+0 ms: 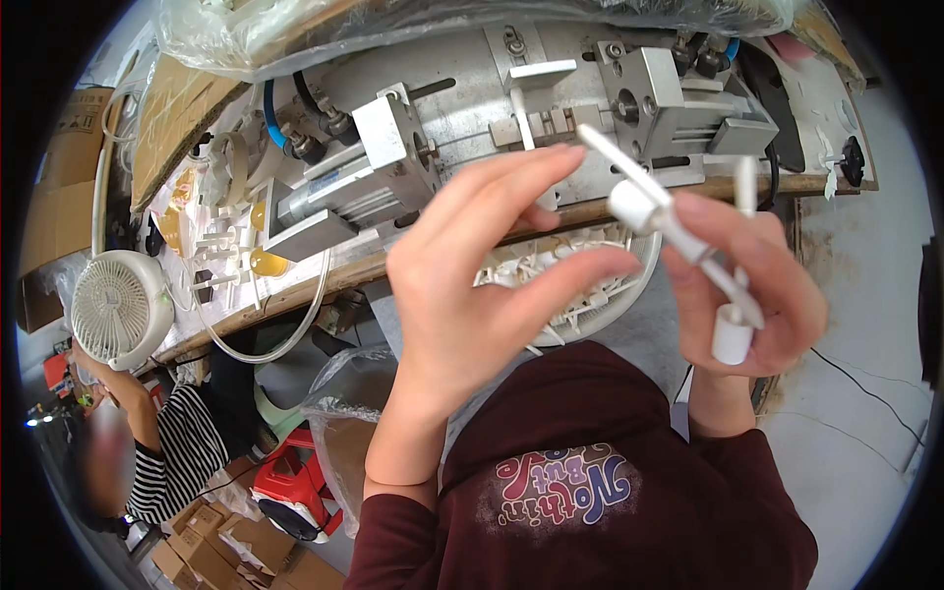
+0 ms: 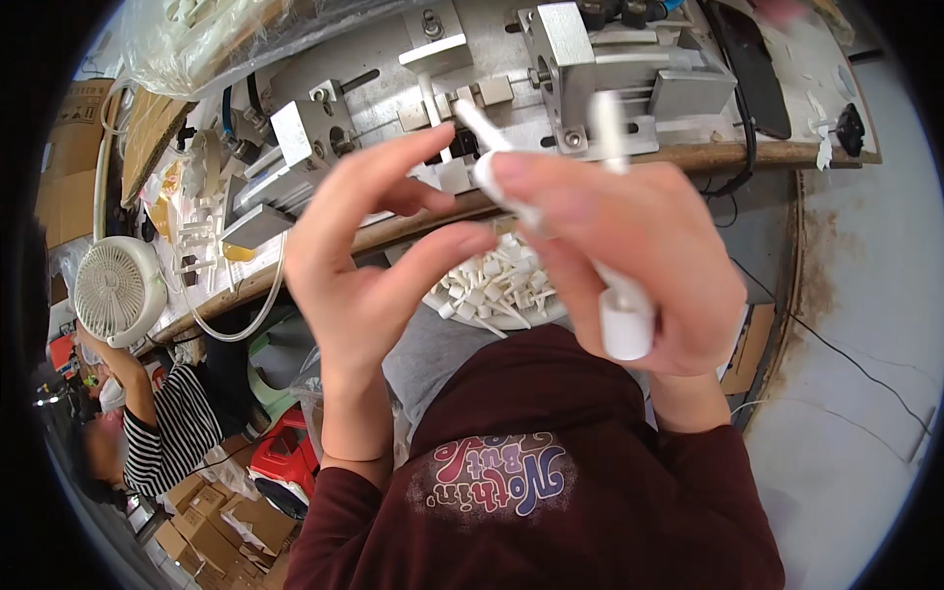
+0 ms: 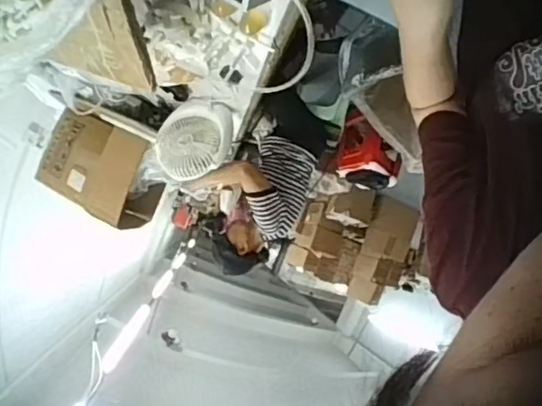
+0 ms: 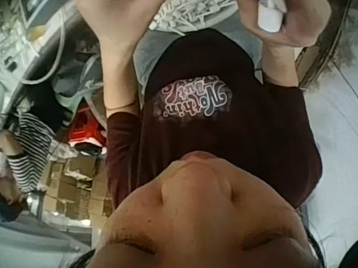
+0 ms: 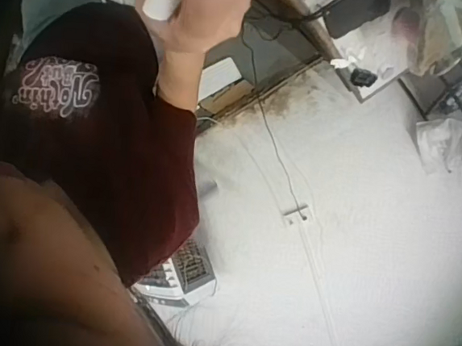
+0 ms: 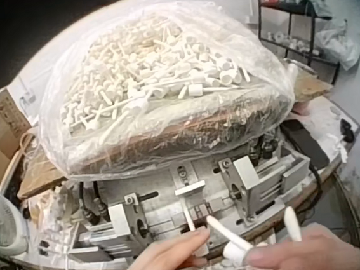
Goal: Assembling plastic sprayer head components using a pneumatic assembly machine.
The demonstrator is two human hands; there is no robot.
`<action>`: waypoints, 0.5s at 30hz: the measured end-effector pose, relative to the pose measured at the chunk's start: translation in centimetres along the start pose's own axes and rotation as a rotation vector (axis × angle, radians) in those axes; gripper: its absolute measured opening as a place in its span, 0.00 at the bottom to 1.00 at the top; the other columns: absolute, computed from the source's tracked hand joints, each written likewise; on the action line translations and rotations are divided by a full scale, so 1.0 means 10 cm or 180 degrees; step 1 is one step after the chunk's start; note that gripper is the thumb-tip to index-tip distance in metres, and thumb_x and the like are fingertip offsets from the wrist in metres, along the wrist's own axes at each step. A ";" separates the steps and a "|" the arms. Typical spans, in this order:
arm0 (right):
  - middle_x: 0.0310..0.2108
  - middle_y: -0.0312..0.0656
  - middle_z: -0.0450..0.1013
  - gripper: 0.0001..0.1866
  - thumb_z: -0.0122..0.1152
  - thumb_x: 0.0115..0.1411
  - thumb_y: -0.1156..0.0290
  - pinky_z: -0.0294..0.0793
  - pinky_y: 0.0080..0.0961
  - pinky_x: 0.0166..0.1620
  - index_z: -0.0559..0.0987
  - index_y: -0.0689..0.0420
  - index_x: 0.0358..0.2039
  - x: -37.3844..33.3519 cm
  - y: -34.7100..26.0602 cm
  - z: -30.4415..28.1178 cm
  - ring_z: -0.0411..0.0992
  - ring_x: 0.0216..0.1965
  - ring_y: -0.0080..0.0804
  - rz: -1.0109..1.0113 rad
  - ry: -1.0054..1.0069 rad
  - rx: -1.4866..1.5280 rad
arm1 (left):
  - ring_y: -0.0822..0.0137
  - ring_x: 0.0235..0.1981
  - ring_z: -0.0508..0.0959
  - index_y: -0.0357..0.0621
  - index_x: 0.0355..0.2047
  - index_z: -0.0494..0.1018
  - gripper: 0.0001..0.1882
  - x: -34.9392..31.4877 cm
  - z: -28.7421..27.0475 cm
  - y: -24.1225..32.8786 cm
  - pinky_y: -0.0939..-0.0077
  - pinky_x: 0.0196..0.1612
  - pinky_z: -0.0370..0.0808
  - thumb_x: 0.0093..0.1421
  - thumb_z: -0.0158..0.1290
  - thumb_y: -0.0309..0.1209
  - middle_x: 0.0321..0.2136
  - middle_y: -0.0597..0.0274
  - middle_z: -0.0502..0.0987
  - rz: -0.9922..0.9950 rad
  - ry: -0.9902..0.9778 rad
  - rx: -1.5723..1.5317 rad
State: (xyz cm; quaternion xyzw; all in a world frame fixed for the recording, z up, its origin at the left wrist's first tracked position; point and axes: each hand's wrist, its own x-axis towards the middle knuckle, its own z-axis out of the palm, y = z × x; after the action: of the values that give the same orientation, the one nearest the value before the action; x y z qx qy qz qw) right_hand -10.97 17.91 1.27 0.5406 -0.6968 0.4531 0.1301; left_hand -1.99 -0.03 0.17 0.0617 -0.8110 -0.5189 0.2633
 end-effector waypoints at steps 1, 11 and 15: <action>0.41 0.59 0.79 0.25 0.66 0.56 0.84 0.78 0.26 0.39 0.69 0.63 0.53 0.02 -0.03 0.01 0.79 0.36 0.39 0.0046 -0.0095 0.0071 | 0.72 0.34 0.80 0.38 0.44 0.81 0.26 0.03 -0.06 0.06 0.79 0.39 0.78 0.42 0.72 0.26 0.39 0.59 0.81 0.0009 -0.0148 -0.0382; 0.42 0.62 0.78 0.16 0.60 0.60 0.86 0.82 0.31 0.38 0.74 0.69 0.49 -0.03 0.02 0.18 0.81 0.35 0.43 0.0257 0.0231 0.0515 | 0.63 0.48 0.78 0.31 0.44 0.79 0.20 -0.03 -0.12 0.02 0.72 0.45 0.78 0.48 0.64 0.16 0.47 0.50 0.77 0.0200 -0.0210 -0.0408; 0.40 0.61 0.79 0.15 0.57 0.63 0.84 0.82 0.30 0.35 0.72 0.69 0.50 -0.10 0.06 0.21 0.81 0.32 0.41 0.0896 0.0683 0.1305 | 0.63 0.44 0.80 0.33 0.42 0.81 0.18 -0.07 -0.10 -0.09 0.71 0.44 0.78 0.47 0.66 0.17 0.49 0.49 0.79 0.0738 0.0113 0.0298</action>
State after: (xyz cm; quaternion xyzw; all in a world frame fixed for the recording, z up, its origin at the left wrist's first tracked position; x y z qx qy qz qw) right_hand -10.44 16.93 -0.84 0.4024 -0.6410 0.6530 0.0269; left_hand -1.07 -0.96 -0.58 -0.0111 -0.8312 -0.4454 0.3326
